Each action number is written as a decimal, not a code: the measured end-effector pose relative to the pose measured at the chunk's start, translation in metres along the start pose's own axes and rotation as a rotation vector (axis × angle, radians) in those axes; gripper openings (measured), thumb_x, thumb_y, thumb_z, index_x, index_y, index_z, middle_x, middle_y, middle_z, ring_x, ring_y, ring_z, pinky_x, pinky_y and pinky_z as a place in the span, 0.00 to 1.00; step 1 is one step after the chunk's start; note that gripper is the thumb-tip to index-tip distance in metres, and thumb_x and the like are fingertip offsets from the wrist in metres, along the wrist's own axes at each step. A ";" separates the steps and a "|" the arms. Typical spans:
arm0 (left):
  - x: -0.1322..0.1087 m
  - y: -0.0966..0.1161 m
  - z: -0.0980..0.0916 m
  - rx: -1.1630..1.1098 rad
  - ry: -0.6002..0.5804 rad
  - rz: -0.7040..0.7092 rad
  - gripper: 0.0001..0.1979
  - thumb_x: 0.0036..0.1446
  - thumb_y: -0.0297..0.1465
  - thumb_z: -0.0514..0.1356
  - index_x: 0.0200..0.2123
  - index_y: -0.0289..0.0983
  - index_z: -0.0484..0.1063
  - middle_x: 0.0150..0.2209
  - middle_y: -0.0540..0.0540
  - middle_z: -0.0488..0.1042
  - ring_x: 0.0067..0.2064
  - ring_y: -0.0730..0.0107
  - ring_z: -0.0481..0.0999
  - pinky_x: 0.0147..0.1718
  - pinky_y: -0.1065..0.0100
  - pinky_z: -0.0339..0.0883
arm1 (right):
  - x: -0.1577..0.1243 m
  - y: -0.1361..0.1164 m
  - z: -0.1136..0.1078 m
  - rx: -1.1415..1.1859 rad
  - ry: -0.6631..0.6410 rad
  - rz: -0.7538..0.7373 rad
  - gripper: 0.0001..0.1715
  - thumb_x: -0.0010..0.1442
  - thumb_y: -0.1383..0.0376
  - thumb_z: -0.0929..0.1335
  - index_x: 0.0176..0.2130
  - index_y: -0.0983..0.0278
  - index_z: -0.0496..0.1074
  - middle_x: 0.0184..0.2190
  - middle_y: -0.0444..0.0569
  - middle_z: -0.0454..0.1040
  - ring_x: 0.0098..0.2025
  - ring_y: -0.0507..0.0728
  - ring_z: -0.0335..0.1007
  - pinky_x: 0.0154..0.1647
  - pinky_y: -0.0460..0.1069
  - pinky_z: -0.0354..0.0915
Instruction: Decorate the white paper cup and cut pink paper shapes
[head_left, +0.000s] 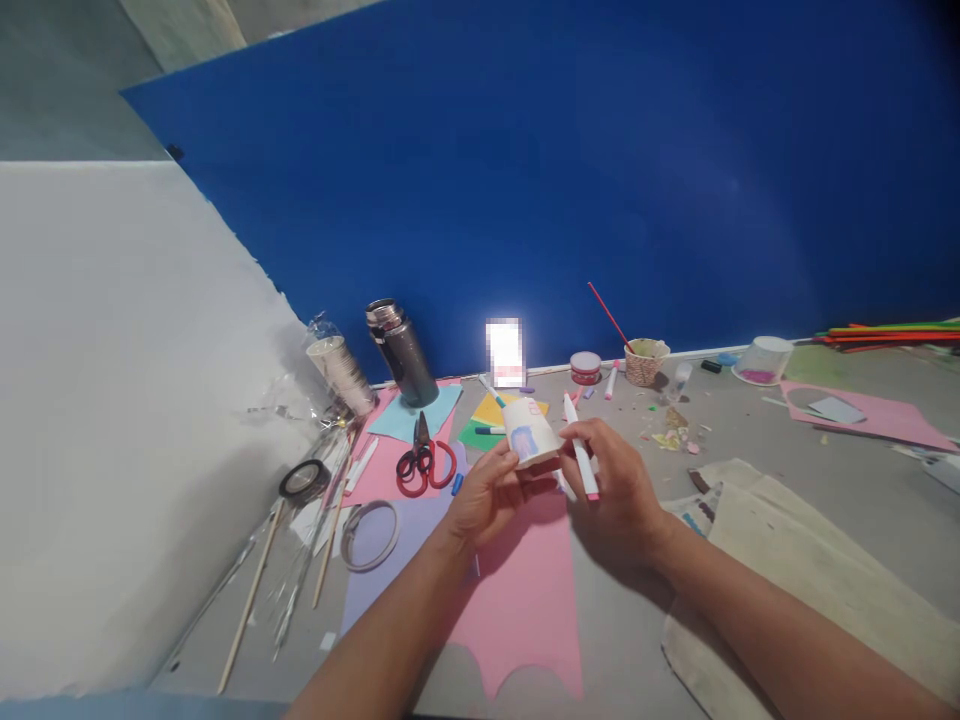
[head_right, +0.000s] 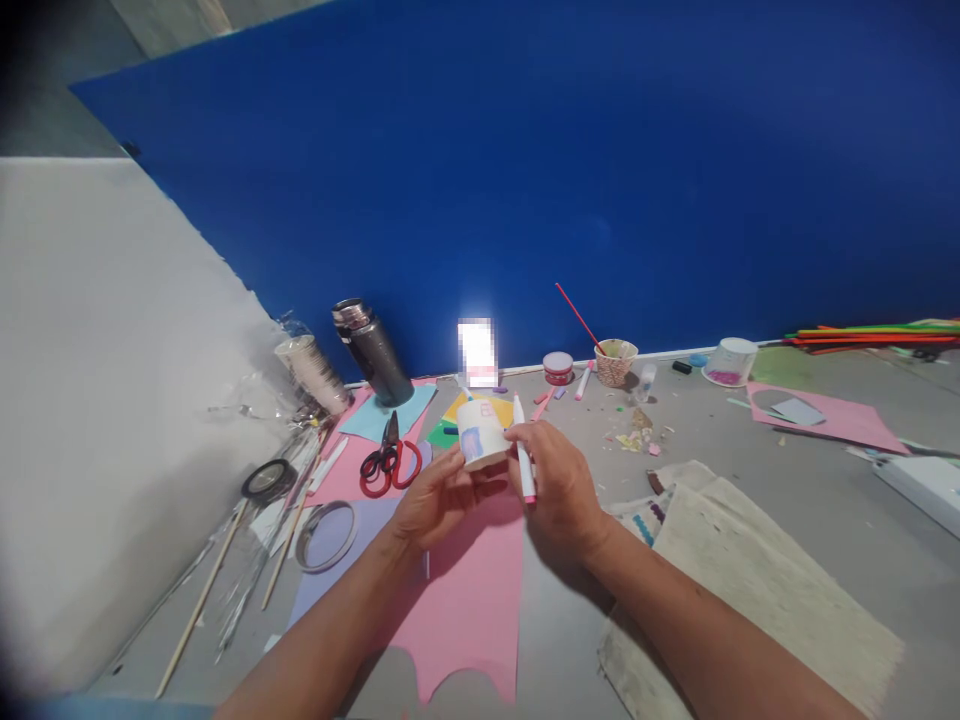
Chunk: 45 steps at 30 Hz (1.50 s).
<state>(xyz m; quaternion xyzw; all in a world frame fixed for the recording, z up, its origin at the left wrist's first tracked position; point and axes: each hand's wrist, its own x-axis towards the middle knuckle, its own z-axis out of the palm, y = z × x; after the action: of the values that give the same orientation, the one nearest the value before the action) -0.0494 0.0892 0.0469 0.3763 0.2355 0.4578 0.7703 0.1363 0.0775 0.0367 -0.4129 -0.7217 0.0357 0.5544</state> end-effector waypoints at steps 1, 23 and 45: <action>0.000 -0.002 0.001 0.012 0.001 0.003 0.25 0.58 0.42 0.71 0.54 0.36 0.76 0.52 0.35 0.81 0.53 0.49 0.81 0.52 0.51 0.72 | -0.001 0.000 -0.001 -0.026 -0.018 -0.022 0.18 0.62 0.75 0.65 0.49 0.59 0.68 0.38 0.49 0.77 0.38 0.59 0.74 0.40 0.52 0.67; 0.000 -0.023 -0.018 0.074 -0.154 -0.233 0.49 0.43 0.36 0.78 0.67 0.49 0.63 0.55 0.39 0.76 0.50 0.52 0.81 0.47 0.56 0.73 | 0.002 0.028 0.011 0.194 -0.122 0.313 0.18 0.56 0.72 0.66 0.47 0.60 0.71 0.41 0.49 0.80 0.40 0.58 0.79 0.39 0.50 0.72; 0.016 0.004 -0.048 0.437 0.113 0.098 0.51 0.41 0.33 0.79 0.68 0.45 0.62 0.49 0.43 0.78 0.47 0.60 0.80 0.45 0.63 0.73 | 0.029 0.064 -0.024 -0.188 -0.200 0.327 0.19 0.68 0.61 0.63 0.51 0.61 0.79 0.50 0.55 0.82 0.44 0.62 0.78 0.46 0.54 0.70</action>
<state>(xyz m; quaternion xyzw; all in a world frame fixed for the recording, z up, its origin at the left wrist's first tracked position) -0.0776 0.1218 0.0206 0.5190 0.3532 0.4530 0.6330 0.1906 0.1287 0.0358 -0.5687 -0.6968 0.0985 0.4259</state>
